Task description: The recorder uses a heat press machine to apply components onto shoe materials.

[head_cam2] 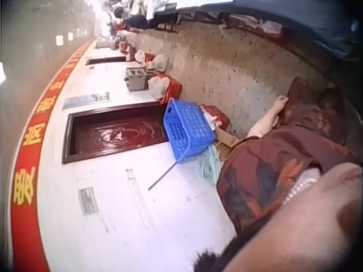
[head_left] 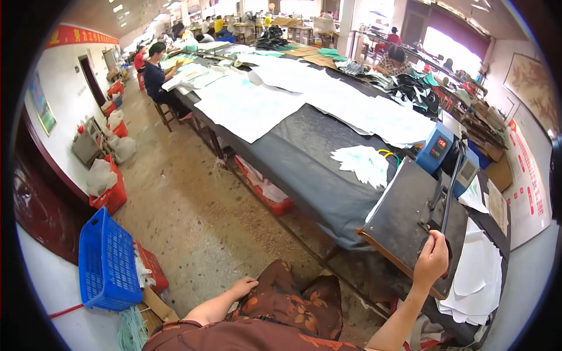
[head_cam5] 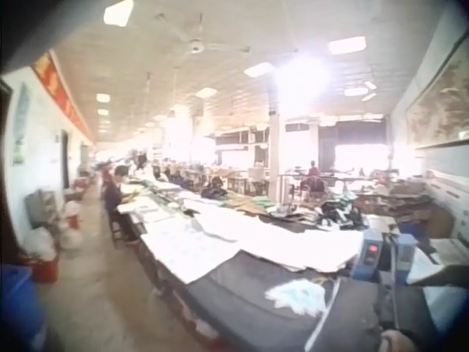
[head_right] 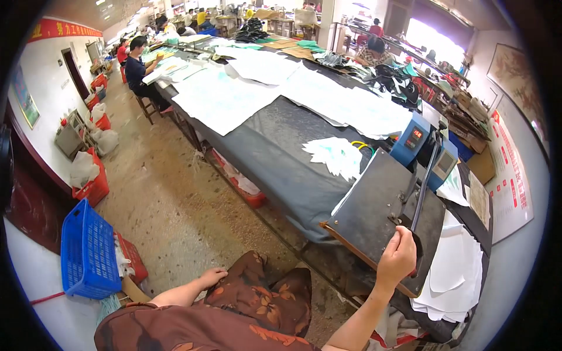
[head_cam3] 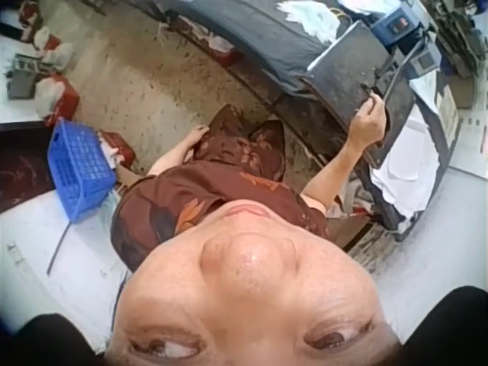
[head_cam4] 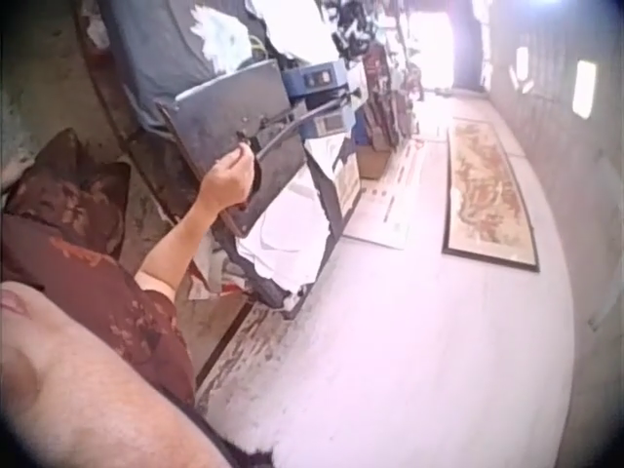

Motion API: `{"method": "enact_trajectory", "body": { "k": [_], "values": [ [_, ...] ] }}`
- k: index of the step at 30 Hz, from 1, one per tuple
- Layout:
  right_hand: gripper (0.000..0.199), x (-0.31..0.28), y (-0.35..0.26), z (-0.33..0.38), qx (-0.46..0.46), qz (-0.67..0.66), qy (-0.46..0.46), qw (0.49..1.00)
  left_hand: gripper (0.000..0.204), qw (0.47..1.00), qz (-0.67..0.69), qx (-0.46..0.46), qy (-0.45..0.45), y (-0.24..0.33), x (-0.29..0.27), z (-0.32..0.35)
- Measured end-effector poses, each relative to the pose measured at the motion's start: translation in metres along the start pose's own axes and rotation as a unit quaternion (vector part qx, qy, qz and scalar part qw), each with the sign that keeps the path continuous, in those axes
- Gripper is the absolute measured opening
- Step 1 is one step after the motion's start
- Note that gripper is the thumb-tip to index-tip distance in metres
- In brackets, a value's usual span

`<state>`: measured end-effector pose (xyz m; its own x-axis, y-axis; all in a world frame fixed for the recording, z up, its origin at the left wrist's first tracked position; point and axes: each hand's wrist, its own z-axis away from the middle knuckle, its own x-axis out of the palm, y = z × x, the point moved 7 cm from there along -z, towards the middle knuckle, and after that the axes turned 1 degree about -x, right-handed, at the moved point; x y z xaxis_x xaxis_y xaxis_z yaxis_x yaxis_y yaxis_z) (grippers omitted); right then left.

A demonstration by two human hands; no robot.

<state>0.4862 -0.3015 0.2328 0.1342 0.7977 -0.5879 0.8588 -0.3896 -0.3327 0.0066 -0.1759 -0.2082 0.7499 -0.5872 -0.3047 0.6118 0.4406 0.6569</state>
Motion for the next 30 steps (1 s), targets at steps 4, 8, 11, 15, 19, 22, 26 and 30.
{"method": "enact_trajectory", "body": {
  "k": [4, 8, 11, 15, 19, 22, 26, 30],
  "values": [
    [0.01, 0.0, 0.004, 0.002, 0.001, 0.021, -0.003, 1.0, 0.037, 0.999, 0.026, -0.037, -0.011, 0.014, 0.005, 0.01],
    [0.009, -0.005, 0.007, 0.004, 0.008, 0.028, 0.004, 1.0, 0.037, 1.0, 0.0, -0.013, -0.011, 0.01, 0.005, 0.002],
    [0.01, -0.01, 0.007, 0.001, -0.001, 0.045, 0.019, 0.999, 0.036, 0.999, -0.004, -0.012, -0.041, 0.01, 0.011, -0.005],
    [0.008, 0.002, -0.002, -0.005, 0.0, 0.013, 0.02, 1.0, 0.033, 0.999, 0.045, -0.001, -0.012, -0.02, -0.002, -0.011],
    [0.008, -0.006, 0.007, -0.002, -0.003, 0.021, 0.025, 0.999, 0.031, 0.997, 0.05, -0.061, 0.007, -0.006, 0.001, -0.01],
    [0.007, -0.006, 0.007, -0.003, 0.002, 0.009, 0.022, 1.0, 0.031, 0.999, 0.033, -0.039, 0.001, -0.003, -0.001, -0.012],
    [0.006, -0.005, 0.007, -0.001, -0.009, 0.011, 0.029, 0.999, 0.031, 0.997, 0.055, -0.045, -0.002, -0.003, -0.001, -0.006],
    [0.006, -0.006, 0.007, -0.001, 0.001, 0.008, 0.022, 1.0, 0.03, 0.997, 0.057, -0.041, -0.009, -0.005, -0.001, -0.007]
  ]
}}
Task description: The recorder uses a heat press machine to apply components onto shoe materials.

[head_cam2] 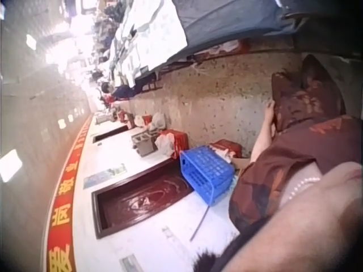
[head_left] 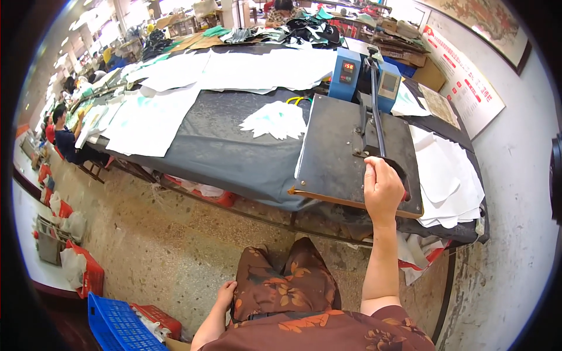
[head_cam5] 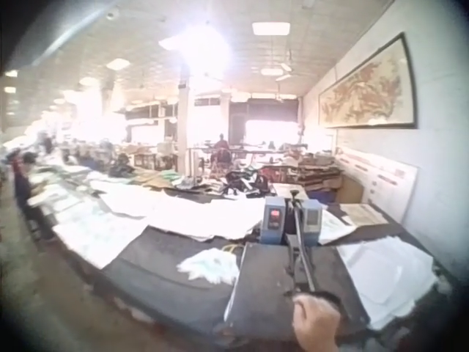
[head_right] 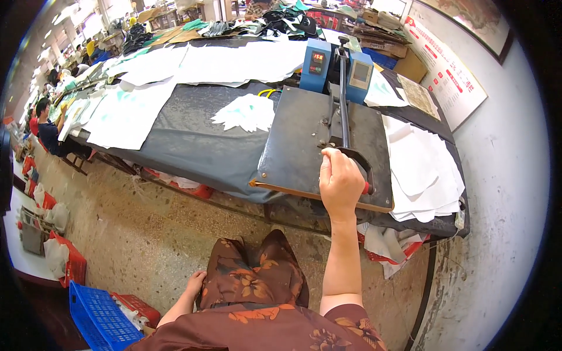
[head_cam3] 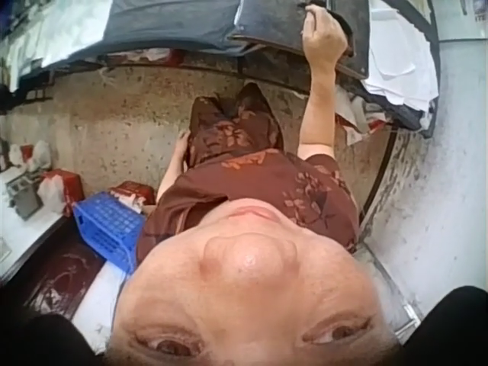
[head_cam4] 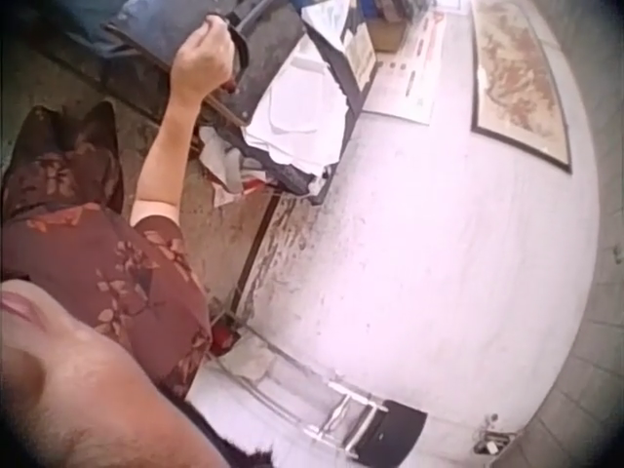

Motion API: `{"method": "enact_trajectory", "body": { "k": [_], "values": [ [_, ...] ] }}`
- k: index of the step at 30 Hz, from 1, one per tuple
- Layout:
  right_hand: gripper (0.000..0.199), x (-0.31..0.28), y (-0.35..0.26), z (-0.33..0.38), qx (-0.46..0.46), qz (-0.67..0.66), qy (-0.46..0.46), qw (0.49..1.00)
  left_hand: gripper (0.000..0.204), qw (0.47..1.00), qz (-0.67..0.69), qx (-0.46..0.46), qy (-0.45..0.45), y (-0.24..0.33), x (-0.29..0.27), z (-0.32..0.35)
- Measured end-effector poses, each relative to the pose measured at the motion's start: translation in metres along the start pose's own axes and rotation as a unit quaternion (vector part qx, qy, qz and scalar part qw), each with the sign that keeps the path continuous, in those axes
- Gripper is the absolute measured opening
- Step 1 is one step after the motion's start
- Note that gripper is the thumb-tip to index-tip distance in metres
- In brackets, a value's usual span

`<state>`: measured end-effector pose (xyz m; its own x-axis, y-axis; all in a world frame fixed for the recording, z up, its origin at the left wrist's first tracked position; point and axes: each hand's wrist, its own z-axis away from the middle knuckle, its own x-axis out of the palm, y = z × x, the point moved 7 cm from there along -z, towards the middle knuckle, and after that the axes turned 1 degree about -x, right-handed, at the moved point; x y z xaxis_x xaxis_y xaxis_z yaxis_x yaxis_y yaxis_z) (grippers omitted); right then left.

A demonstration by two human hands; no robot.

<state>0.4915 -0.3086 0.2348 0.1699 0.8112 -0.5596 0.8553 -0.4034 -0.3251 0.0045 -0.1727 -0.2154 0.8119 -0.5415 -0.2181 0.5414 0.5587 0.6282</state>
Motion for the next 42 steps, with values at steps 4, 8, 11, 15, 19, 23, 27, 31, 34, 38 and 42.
{"method": "enact_trajectory", "body": {
  "k": [4, 8, 11, 15, 19, 23, 27, 31, 34, 38, 42],
  "values": [
    [0.006, 0.001, 0.001, 0.001, -0.008, -0.001, 0.005, 1.0, 0.028, 0.999, 0.042, -0.002, -0.009, -0.005, 0.0, -0.004],
    [0.007, 0.001, 0.001, 0.0, -0.01, -0.004, 0.005, 1.0, 0.028, 0.999, 0.037, 0.005, -0.012, -0.002, 0.001, -0.003],
    [0.008, 0.002, 0.003, 0.001, -0.01, 0.001, 0.001, 1.0, 0.029, 1.0, 0.002, 0.027, 0.004, 0.008, 0.002, 0.004],
    [0.008, 0.003, 0.002, 0.002, -0.015, 0.002, 0.006, 1.0, 0.029, 1.0, -0.005, 0.026, 0.011, 0.011, 0.001, 0.009],
    [0.007, 0.001, 0.0, 0.001, -0.013, 0.0, 0.008, 1.0, 0.03, 1.0, -0.004, 0.007, 0.005, 0.005, 0.0, 0.004],
    [0.007, 0.002, 0.0, 0.001, -0.015, 0.003, 0.008, 1.0, 0.032, 1.0, -0.013, 0.008, 0.013, -0.002, -0.003, -0.001],
    [0.007, -0.001, -0.001, 0.0, -0.021, 0.0, 0.011, 1.0, 0.032, 1.0, -0.023, 0.01, 0.011, 0.002, -0.001, 0.0],
    [0.012, -0.008, 0.001, 0.003, 0.0, -0.044, -0.023, 0.999, 0.033, 1.0, -0.027, -0.002, 0.006, 0.01, 0.001, 0.007],
    [0.026, -0.023, -0.005, 0.003, 0.028, -0.075, -0.097, 0.992, 0.034, 1.0, -0.016, -0.002, 0.004, 0.008, 0.0, 0.007],
    [0.043, -0.032, 0.002, 0.014, -0.02, -0.023, -0.162, 0.986, 0.033, 0.999, -0.019, 0.032, 0.007, 0.009, -0.001, 0.007],
    [0.04, -0.023, 0.005, 0.023, -0.112, 0.061, -0.185, 0.974, 0.034, 1.0, -0.014, 0.006, 0.006, 0.001, -0.002, -0.005]
  ]
}}
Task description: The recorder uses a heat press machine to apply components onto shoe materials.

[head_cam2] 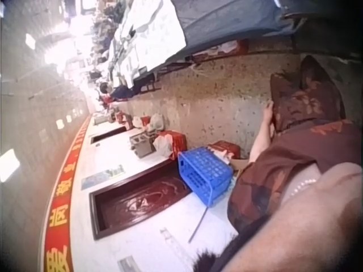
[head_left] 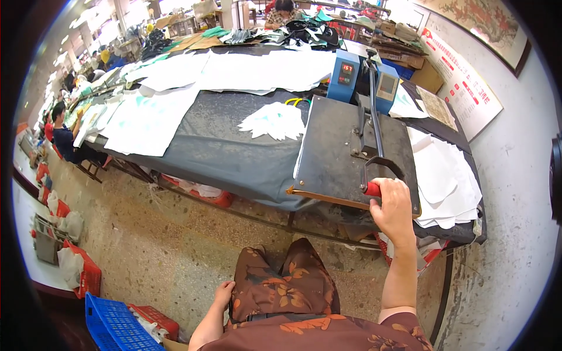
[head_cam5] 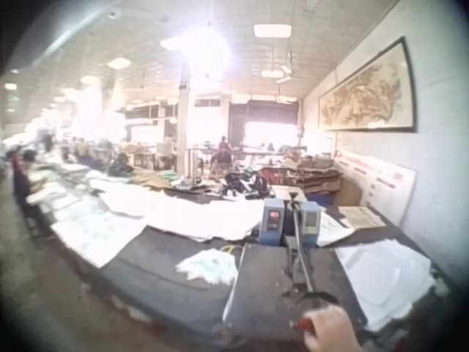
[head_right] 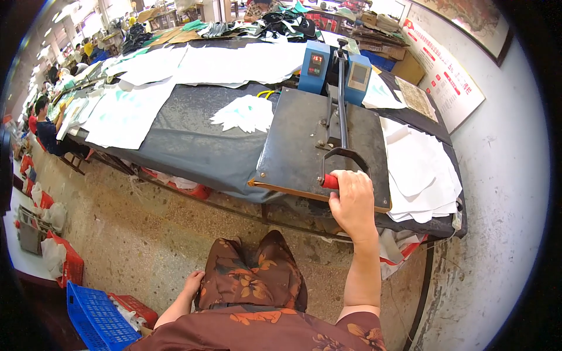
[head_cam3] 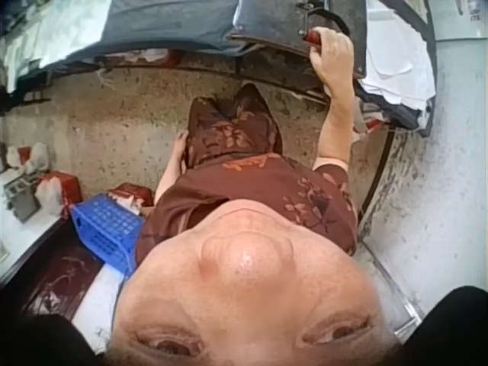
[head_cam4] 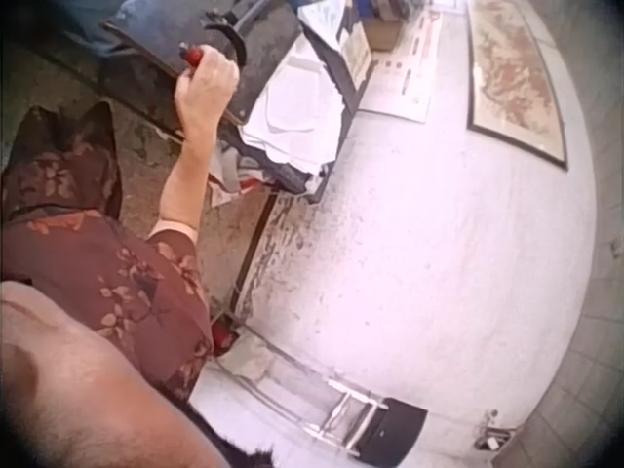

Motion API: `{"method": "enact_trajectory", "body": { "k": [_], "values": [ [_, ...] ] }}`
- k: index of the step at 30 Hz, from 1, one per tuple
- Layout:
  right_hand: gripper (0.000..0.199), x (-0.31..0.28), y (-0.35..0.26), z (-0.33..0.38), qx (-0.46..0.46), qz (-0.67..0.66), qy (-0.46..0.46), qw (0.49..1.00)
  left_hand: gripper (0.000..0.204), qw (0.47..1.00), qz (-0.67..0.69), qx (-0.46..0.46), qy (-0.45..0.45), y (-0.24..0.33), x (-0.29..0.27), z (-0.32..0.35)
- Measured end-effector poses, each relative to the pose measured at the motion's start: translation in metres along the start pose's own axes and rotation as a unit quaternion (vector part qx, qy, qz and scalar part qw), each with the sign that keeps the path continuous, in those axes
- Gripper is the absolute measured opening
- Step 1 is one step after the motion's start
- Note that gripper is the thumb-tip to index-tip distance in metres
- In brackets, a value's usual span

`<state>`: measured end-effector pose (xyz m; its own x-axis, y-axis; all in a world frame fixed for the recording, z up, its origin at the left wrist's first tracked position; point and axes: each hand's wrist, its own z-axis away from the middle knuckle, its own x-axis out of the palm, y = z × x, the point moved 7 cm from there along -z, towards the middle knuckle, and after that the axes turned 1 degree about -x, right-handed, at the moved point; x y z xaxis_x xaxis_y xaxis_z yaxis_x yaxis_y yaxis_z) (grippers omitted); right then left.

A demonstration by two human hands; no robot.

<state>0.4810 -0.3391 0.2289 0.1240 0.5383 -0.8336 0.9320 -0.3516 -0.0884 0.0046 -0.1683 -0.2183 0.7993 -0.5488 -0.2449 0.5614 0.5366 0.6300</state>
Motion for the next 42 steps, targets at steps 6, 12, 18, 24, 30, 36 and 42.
{"method": "enact_trajectory", "body": {
  "k": [6, 12, 18, 24, 30, 36, 42],
  "values": [
    [0.032, 0.018, 0.009, 0.0, 0.085, 0.047, 0.001, 0.995, 0.034, 1.0, 0.004, 0.008, -0.004, -0.012, -0.001, -0.007],
    [0.035, 0.014, 0.007, -0.004, 0.094, 0.071, 0.051, 0.992, 0.033, 1.0, 0.005, -0.003, 0.009, -0.004, 0.0, 0.002],
    [0.03, 0.017, 0.011, -0.004, 0.1, 0.077, 0.046, 0.991, 0.032, 1.0, -0.02, 0.005, 0.009, 0.002, 0.0, 0.001],
    [0.023, 0.021, 0.015, -0.003, 0.111, 0.092, 0.003, 0.99, 0.032, 1.0, 0.0, -0.002, 0.0, 0.017, 0.005, 0.017],
    [0.019, 0.011, 0.005, -0.007, 0.077, 0.059, 0.082, 0.992, 0.031, 1.0, 0.001, -0.002, 0.007, 0.02, 0.003, 0.019],
    [0.017, 0.013, 0.007, -0.007, 0.105, 0.058, 0.044, 0.992, 0.03, 1.0, 0.01, -0.015, 0.001, 0.003, 0.001, 0.005],
    [0.02, 0.013, 0.007, -0.007, 0.103, 0.062, 0.056, 0.991, 0.028, 0.999, -0.033, 0.005, 0.008, -0.004, -0.004, -0.005]
  ]
}}
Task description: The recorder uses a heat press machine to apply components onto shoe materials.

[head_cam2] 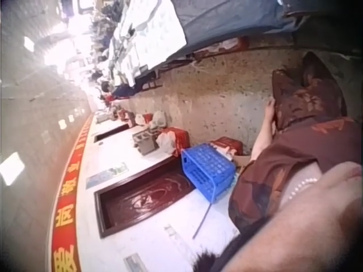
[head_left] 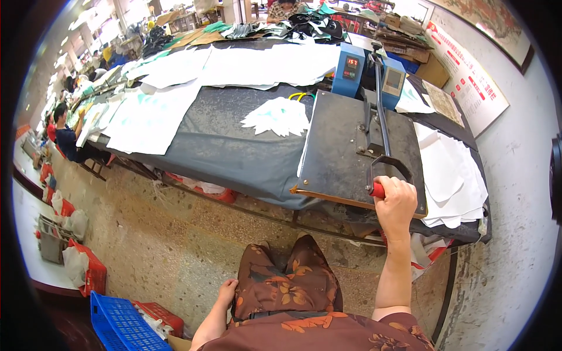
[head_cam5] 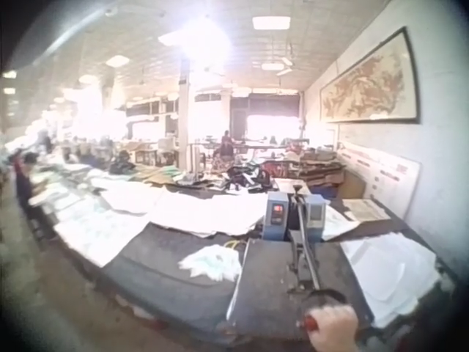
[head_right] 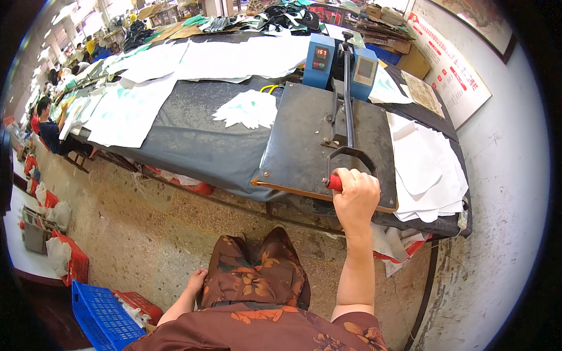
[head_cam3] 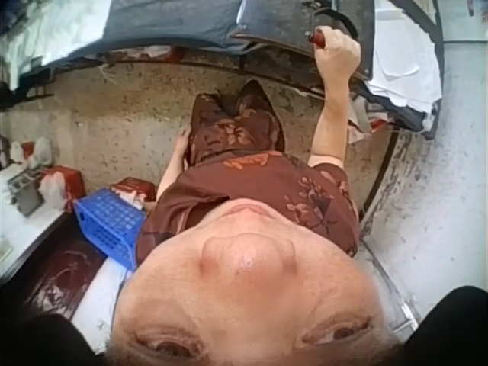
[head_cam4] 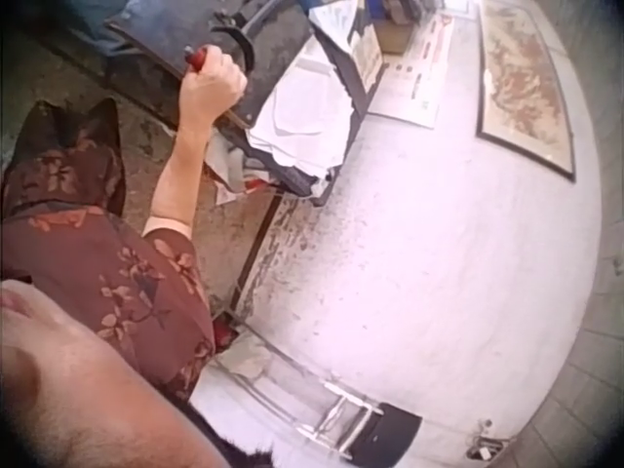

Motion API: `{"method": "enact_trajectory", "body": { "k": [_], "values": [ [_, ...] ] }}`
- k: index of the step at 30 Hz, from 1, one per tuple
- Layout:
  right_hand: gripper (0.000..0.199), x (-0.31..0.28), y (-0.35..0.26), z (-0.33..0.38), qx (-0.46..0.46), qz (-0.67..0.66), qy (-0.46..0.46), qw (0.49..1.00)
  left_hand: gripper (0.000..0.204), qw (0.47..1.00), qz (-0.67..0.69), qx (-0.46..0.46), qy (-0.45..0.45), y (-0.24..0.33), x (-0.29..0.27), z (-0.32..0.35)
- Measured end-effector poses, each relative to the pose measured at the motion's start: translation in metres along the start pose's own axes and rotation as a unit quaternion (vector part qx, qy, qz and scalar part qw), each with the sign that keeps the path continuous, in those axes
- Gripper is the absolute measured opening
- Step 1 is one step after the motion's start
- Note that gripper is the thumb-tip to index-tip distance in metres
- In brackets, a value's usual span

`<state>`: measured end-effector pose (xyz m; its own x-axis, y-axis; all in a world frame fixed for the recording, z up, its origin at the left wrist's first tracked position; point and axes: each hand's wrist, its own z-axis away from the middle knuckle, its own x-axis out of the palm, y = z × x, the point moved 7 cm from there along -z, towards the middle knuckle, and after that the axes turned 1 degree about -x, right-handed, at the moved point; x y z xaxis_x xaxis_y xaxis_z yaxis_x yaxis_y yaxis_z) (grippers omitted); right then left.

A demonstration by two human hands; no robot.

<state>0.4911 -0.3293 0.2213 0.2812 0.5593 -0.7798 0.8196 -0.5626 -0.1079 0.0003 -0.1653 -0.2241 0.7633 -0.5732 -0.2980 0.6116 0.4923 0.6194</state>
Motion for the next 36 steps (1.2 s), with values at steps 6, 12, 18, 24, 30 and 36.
{"method": "enact_trajectory", "body": {
  "k": [6, 12, 18, 24, 30, 36],
  "values": [
    [0.021, 0.001, 0.001, 0.002, 0.001, 0.006, 0.032, 0.999, 0.028, 1.0, -0.013, -0.014, 0.002, 0.009, 0.0, 0.007],
    [0.022, 0.001, 0.002, 0.003, 0.004, 0.01, 0.042, 0.999, 0.03, 0.999, -0.043, 0.011, -0.002, 0.016, 0.0, 0.007],
    [0.023, 0.001, 0.002, 0.003, 0.006, 0.004, 0.045, 0.999, 0.032, 0.995, -0.097, 0.008, 0.012, 0.048, 0.0, 0.024],
    [0.022, -0.001, 0.006, 0.002, 0.006, 0.003, 0.039, 0.999, 0.045, 0.895, -0.296, 0.317, 0.103, 0.177, 0.024, 0.047],
    [0.019, 0.0, 0.006, 0.0, 0.0, -0.004, 0.031, 1.0, 0.06, 0.669, -0.277, 0.689, -0.028, 0.421, 0.145, 0.229],
    [0.01, 0.004, 0.006, 0.0, -0.004, -0.008, 0.007, 1.0, 0.063, 0.532, -0.33, 0.777, -0.061, 0.494, 0.229, 0.289]
  ]
}}
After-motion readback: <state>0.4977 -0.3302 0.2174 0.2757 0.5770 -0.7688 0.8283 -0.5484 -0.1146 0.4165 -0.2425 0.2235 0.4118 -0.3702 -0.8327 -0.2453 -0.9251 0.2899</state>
